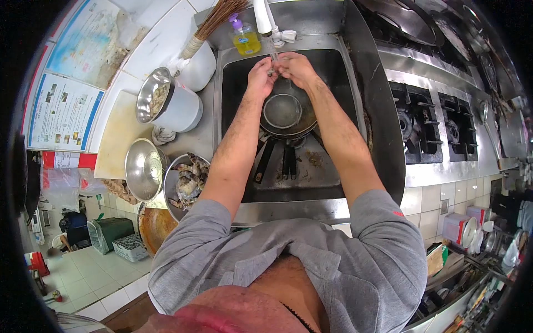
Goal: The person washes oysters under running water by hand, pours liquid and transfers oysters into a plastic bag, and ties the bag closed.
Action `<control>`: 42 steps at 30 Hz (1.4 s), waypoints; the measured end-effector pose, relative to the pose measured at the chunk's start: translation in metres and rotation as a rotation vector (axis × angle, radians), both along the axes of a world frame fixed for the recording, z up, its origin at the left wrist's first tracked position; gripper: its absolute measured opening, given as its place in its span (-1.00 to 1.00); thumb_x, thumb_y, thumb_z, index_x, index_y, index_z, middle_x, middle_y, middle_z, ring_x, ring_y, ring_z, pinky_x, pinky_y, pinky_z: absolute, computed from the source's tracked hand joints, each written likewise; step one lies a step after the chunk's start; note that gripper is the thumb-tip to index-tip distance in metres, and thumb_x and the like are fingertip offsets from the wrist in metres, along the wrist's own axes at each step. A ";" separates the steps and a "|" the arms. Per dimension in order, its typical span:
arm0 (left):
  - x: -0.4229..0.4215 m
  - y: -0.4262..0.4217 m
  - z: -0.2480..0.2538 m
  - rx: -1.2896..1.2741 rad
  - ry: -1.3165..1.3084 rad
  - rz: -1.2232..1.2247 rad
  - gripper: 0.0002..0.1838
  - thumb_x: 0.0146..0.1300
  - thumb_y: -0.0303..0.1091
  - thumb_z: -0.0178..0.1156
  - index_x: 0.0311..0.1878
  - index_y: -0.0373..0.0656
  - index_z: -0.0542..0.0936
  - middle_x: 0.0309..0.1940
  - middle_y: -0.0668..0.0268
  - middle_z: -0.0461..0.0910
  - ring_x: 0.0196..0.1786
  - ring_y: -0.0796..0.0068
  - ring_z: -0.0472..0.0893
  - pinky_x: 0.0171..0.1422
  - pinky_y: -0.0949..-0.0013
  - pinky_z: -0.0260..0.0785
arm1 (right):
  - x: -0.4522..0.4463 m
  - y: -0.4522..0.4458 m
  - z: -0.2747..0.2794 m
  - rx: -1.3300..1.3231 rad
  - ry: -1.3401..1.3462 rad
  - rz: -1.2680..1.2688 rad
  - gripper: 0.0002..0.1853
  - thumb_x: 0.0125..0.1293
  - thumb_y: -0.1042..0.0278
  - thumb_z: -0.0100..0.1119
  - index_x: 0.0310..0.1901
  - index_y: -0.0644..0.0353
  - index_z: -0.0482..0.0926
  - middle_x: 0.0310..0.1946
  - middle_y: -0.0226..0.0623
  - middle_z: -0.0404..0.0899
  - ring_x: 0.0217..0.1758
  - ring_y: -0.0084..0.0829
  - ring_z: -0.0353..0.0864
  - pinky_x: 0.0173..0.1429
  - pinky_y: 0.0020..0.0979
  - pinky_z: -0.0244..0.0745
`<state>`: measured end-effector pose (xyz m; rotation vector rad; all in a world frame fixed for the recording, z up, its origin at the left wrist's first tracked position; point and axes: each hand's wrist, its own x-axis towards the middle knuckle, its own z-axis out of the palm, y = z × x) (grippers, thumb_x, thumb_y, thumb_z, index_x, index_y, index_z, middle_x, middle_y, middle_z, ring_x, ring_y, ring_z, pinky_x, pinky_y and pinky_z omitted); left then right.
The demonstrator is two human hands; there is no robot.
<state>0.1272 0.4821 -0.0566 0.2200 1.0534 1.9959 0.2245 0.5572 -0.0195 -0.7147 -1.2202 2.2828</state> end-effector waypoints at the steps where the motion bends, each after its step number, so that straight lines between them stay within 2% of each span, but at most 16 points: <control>1: 0.002 0.001 0.004 0.002 -0.002 0.001 -0.85 0.27 -0.40 0.01 -0.17 -0.26 0.42 -0.39 0.28 0.48 -0.40 0.51 0.46 -0.38 0.49 0.31 | 0.007 0.006 -0.008 0.002 -0.002 0.001 -0.80 0.27 0.51 -0.08 -0.10 0.35 0.39 -0.52 -0.32 0.46 -0.67 -0.60 0.31 -0.69 -0.57 0.11; 4: 0.012 0.012 0.015 -0.084 0.275 -0.188 -0.80 0.26 -0.35 0.05 -0.14 -0.27 0.42 -0.38 0.30 0.48 -0.43 0.56 0.44 -0.43 0.55 0.24 | 0.030 0.015 -0.024 0.118 -0.159 -0.102 -0.84 0.28 0.40 -0.03 -0.18 0.30 0.40 -0.58 -0.36 0.43 -0.69 -0.62 0.28 -0.73 -0.59 0.05; 8: 0.018 0.025 0.019 -0.132 0.369 -0.250 -0.80 0.25 -0.35 0.05 -0.14 -0.28 0.42 -0.38 0.29 0.47 -0.44 0.58 0.42 -0.44 0.56 0.22 | 0.045 0.017 -0.023 0.183 -0.277 -0.103 -0.82 0.28 0.33 0.00 -0.21 0.28 0.40 -0.65 -0.42 0.38 -0.74 -0.65 0.24 -0.75 -0.59 0.01; 11: 0.013 0.024 0.007 -0.070 0.220 -0.153 -0.80 0.28 -0.33 0.01 -0.14 -0.26 0.42 -0.37 0.28 0.46 -0.36 0.49 0.45 -0.37 0.47 0.29 | 0.034 0.019 -0.012 0.203 -0.205 -0.099 -0.83 0.25 0.34 0.03 -0.25 0.27 0.42 -0.65 -0.40 0.41 -0.77 -0.67 0.20 -0.76 -0.58 -0.03; 13: 0.011 0.020 0.002 0.038 -0.151 -0.061 -0.75 0.33 -0.21 -0.11 -0.14 -0.20 0.42 -0.26 0.24 0.48 -0.20 0.35 0.47 -0.17 0.27 0.36 | 0.018 0.021 0.000 0.515 -0.270 0.110 -0.87 0.18 0.39 0.02 -0.32 0.27 0.47 -0.58 -0.28 0.50 -0.70 -0.55 0.35 -0.70 -0.47 0.15; 14: 0.009 0.017 0.000 0.082 -0.178 -0.138 -0.64 0.36 -0.08 -0.25 -0.12 -0.14 0.42 -0.10 0.21 0.46 0.00 0.22 0.43 0.07 0.05 0.28 | 0.004 0.023 0.000 0.516 -0.268 0.114 -0.87 0.18 0.39 0.02 -0.32 0.27 0.47 -0.58 -0.28 0.50 -0.70 -0.55 0.35 -0.70 -0.47 0.15; 16: 0.008 0.012 -0.003 0.180 -0.258 -0.116 -0.61 0.36 -0.03 -0.26 -0.14 -0.13 0.43 -0.10 0.21 0.47 0.00 0.22 0.44 0.08 0.02 0.27 | -0.023 0.027 -0.007 1.235 -0.221 0.434 -0.86 0.10 0.43 0.02 -0.33 0.26 0.53 -0.48 -0.18 0.57 -0.54 -0.38 0.51 -0.51 -0.36 0.36; 20: 0.007 0.009 -0.003 0.355 -0.384 -0.057 -0.60 0.36 -0.04 -0.24 -0.12 -0.15 0.43 -0.05 0.21 0.47 0.02 0.25 0.45 0.14 0.04 0.24 | -0.032 0.014 0.014 1.305 -0.398 0.460 -0.79 0.06 0.42 0.04 -0.26 0.22 0.56 -0.42 -0.15 0.59 -0.34 -0.29 0.58 -0.27 -0.32 0.45; 28: 0.001 0.016 -0.012 0.327 -0.328 -0.042 -0.64 0.36 -0.16 -0.22 -0.07 -0.23 0.44 -0.18 0.22 0.53 -0.12 0.29 0.51 -0.01 0.25 0.32 | -0.027 0.014 -0.006 0.942 -0.382 0.020 -0.78 0.01 0.47 0.14 -0.24 0.23 0.56 -0.38 -0.18 0.60 -0.29 -0.33 0.59 -0.16 -0.36 0.45; 32: 0.005 0.010 0.001 0.361 -0.421 -0.033 -0.67 0.36 -0.19 -0.22 -0.11 -0.24 0.43 -0.20 0.20 0.51 -0.16 0.29 0.50 0.01 0.22 0.35 | -0.018 0.002 0.010 1.102 -0.340 -0.010 -0.80 0.01 0.51 0.14 -0.26 0.24 0.56 -0.38 -0.21 0.60 -0.35 -0.38 0.60 -0.23 -0.40 0.48; 35: 0.002 0.015 -0.012 0.406 -0.448 -0.037 -0.72 0.33 -0.21 -0.15 -0.17 -0.24 0.41 -0.24 0.19 0.50 -0.17 0.27 0.51 -0.01 0.18 0.38 | -0.017 0.001 0.020 0.881 -0.319 -0.061 -0.83 0.03 0.55 0.13 -0.27 0.28 0.56 -0.43 -0.25 0.58 -0.45 -0.39 0.58 -0.36 -0.41 0.47; 37: 0.000 0.015 -0.009 0.412 -0.432 -0.023 -0.74 0.32 -0.22 -0.11 -0.19 -0.25 0.40 -0.27 0.18 0.49 -0.17 0.26 0.51 -0.02 0.16 0.40 | -0.019 0.006 0.023 0.412 0.032 -0.154 -0.86 0.07 0.61 0.08 -0.29 0.37 0.50 -0.49 -0.32 0.52 -0.49 -0.56 0.45 -0.44 -0.53 0.34; 38: -0.001 0.015 -0.008 0.376 -0.433 0.013 -0.79 0.28 -0.29 -0.05 -0.19 -0.25 0.39 -0.28 0.17 0.48 -0.17 0.24 0.52 -0.05 0.18 0.41 | -0.013 0.010 0.024 0.074 0.257 -0.158 -0.87 0.09 0.65 0.03 -0.28 0.39 0.46 -0.49 -0.30 0.47 -0.46 -0.53 0.44 -0.46 -0.55 0.29; 39: 0.000 0.013 -0.004 0.340 -0.436 0.052 -0.83 0.25 -0.35 0.00 -0.18 -0.25 0.38 -0.29 0.16 0.47 -0.17 0.22 0.52 -0.07 0.20 0.43 | -0.012 0.025 0.004 0.074 0.258 -0.156 -0.87 0.09 0.65 0.03 -0.28 0.39 0.46 -0.49 -0.30 0.47 -0.46 -0.53 0.44 -0.46 -0.55 0.29; 41: 0.000 0.012 -0.002 0.323 -0.345 0.042 -0.81 0.24 -0.42 0.00 -0.13 -0.29 0.36 -0.24 0.13 0.46 -0.12 0.18 0.50 -0.06 0.24 0.44 | -0.017 0.060 -0.069 -0.252 0.574 -0.227 -0.84 0.12 0.67 -0.06 -0.26 0.36 0.46 -0.46 -0.25 0.47 -0.53 -0.41 0.47 -0.51 -0.44 0.44; 42: -0.003 0.013 0.000 0.307 -0.250 0.030 -0.78 0.23 -0.49 0.00 -0.07 -0.33 0.34 -0.19 0.10 0.45 -0.06 0.14 0.48 -0.05 0.27 0.45 | -0.015 0.054 -0.085 -0.239 0.275 -0.307 -0.84 0.13 0.66 -0.08 -0.25 0.36 0.46 -0.44 -0.23 0.47 -0.50 -0.40 0.48 -0.47 -0.41 0.47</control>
